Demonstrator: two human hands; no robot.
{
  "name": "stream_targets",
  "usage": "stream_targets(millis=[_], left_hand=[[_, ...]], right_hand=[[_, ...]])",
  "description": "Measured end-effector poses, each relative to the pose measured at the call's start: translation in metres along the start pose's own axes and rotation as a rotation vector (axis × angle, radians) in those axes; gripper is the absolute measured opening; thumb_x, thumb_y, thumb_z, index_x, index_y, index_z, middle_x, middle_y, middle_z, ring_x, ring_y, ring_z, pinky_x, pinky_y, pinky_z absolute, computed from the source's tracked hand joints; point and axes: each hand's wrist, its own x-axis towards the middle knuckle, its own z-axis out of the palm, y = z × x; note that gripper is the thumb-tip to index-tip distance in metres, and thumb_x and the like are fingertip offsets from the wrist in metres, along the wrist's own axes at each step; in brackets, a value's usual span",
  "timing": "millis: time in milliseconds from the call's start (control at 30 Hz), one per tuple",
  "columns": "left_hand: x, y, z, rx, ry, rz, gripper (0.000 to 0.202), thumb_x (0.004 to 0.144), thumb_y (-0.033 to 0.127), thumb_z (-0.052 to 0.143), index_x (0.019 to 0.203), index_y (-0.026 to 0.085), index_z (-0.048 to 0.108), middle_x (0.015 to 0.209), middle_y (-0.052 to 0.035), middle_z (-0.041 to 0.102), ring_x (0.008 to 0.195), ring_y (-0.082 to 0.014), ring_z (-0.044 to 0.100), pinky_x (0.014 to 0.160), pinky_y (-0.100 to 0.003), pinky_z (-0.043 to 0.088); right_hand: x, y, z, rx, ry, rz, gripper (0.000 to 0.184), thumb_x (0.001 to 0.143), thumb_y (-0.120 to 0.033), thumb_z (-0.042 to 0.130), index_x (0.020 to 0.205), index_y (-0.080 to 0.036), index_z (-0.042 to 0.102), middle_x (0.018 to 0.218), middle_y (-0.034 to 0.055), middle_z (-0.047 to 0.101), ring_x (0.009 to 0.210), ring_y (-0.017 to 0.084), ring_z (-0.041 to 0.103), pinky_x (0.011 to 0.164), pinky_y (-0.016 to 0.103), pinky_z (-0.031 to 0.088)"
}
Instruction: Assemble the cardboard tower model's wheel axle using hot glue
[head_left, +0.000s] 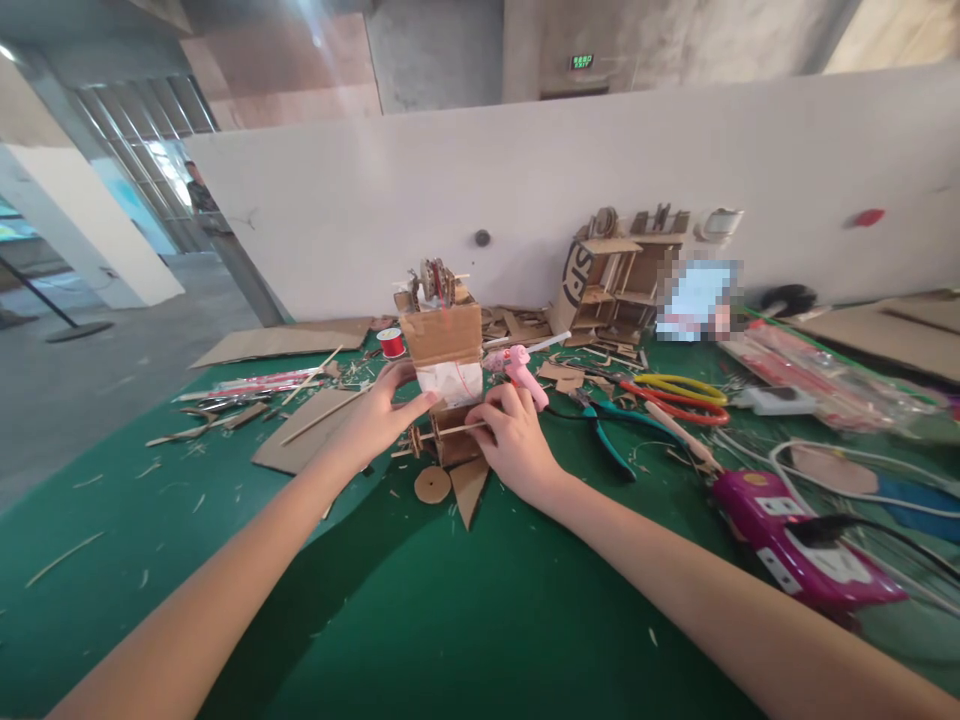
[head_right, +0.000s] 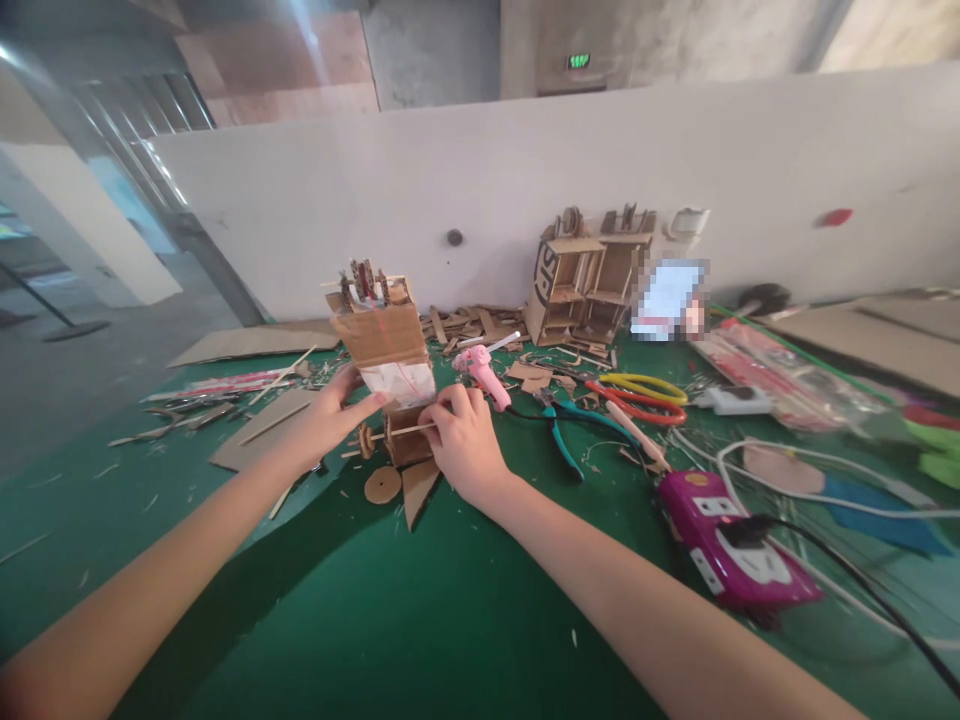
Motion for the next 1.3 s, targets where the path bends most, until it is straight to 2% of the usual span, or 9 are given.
stream_targets(millis=[200,367,533,667,867,1100,1200,1300], left_hand=[[0.0,0.004,0.0,-0.009,-0.003,-0.032,0.048,0.084,0.048,0.058,0.124,0.023,0.05,0.135,-0.0092,0.052,0.127,-0.0273,0.047,0.103,-0.044,0.042],[0.001,0.017,-0.01,-0.039,-0.087,-0.086,0.052,0.081,0.047,0.064,0.125,0.026,0.05,0.135,-0.0057,0.054,0.122,-0.0255,0.052,0.101,-0.04,0.044],[0.0,0.02,-0.013,-0.078,-0.087,-0.166,0.05,0.08,0.05,0.065,0.122,0.026,0.053,0.132,-0.0054,0.057,0.121,-0.0273,0.054,0.097,-0.041,0.047],[0.001,0.012,-0.011,-0.102,-0.063,-0.18,0.053,0.077,0.05,0.066,0.122,0.026,0.053,0.133,-0.0061,0.057,0.121,-0.0282,0.054,0.098,-0.043,0.046],[0.001,0.012,-0.009,-0.109,-0.07,-0.176,0.051,0.08,0.05,0.063,0.123,0.026,0.052,0.133,-0.0066,0.057,0.123,-0.028,0.053,0.101,-0.044,0.044],[0.003,0.013,-0.008,-0.082,-0.067,-0.151,0.049,0.079,0.048,0.064,0.122,0.027,0.052,0.132,-0.0054,0.057,0.117,-0.028,0.057,0.096,-0.042,0.048],[0.0,0.019,-0.011,-0.006,-0.079,-0.121,0.048,0.082,0.049,0.059,0.124,0.028,0.05,0.133,-0.0052,0.055,0.117,-0.0276,0.056,0.095,-0.039,0.047],[-0.009,0.033,-0.017,0.234,-0.048,-0.127,0.051,0.08,0.051,0.06,0.122,0.023,0.049,0.129,-0.0093,0.055,0.112,-0.0296,0.057,0.089,-0.04,0.048]], right_hand=[[0.001,-0.004,-0.004,-0.014,-0.056,-0.017,0.02,0.091,-0.023,0.053,0.087,-0.023,0.073,0.097,0.0081,0.054,0.09,0.023,0.043,0.082,0.041,0.041],[-0.001,-0.006,-0.002,-0.042,-0.103,-0.054,0.022,0.093,-0.029,0.051,0.088,-0.023,0.072,0.099,0.0087,0.053,0.094,0.024,0.043,0.082,0.041,0.042],[-0.003,-0.006,-0.004,-0.002,-0.085,-0.051,0.017,0.087,-0.021,0.057,0.102,-0.017,0.064,0.107,0.0107,0.052,0.099,0.026,0.043,0.09,0.043,0.042],[-0.003,-0.004,-0.006,0.04,-0.07,-0.044,0.014,0.089,-0.014,0.05,0.093,-0.018,0.063,0.105,0.0106,0.051,0.099,0.025,0.044,0.091,0.043,0.043],[0.0,-0.005,-0.006,0.047,-0.075,-0.041,0.02,0.093,-0.02,0.048,0.093,-0.02,0.069,0.102,0.0098,0.052,0.095,0.023,0.043,0.089,0.04,0.044],[0.0,-0.006,-0.001,-0.018,-0.077,-0.056,0.024,0.093,-0.024,0.049,0.091,-0.026,0.072,0.102,0.0087,0.05,0.094,0.023,0.041,0.086,0.04,0.042],[0.001,-0.006,-0.002,-0.027,-0.083,-0.046,0.023,0.094,-0.025,0.048,0.092,-0.025,0.071,0.102,0.0083,0.051,0.093,0.023,0.041,0.086,0.038,0.042],[0.001,-0.007,-0.004,-0.037,-0.094,-0.044,0.024,0.095,-0.027,0.046,0.094,-0.024,0.07,0.103,0.009,0.052,0.093,0.023,0.041,0.086,0.039,0.041]])
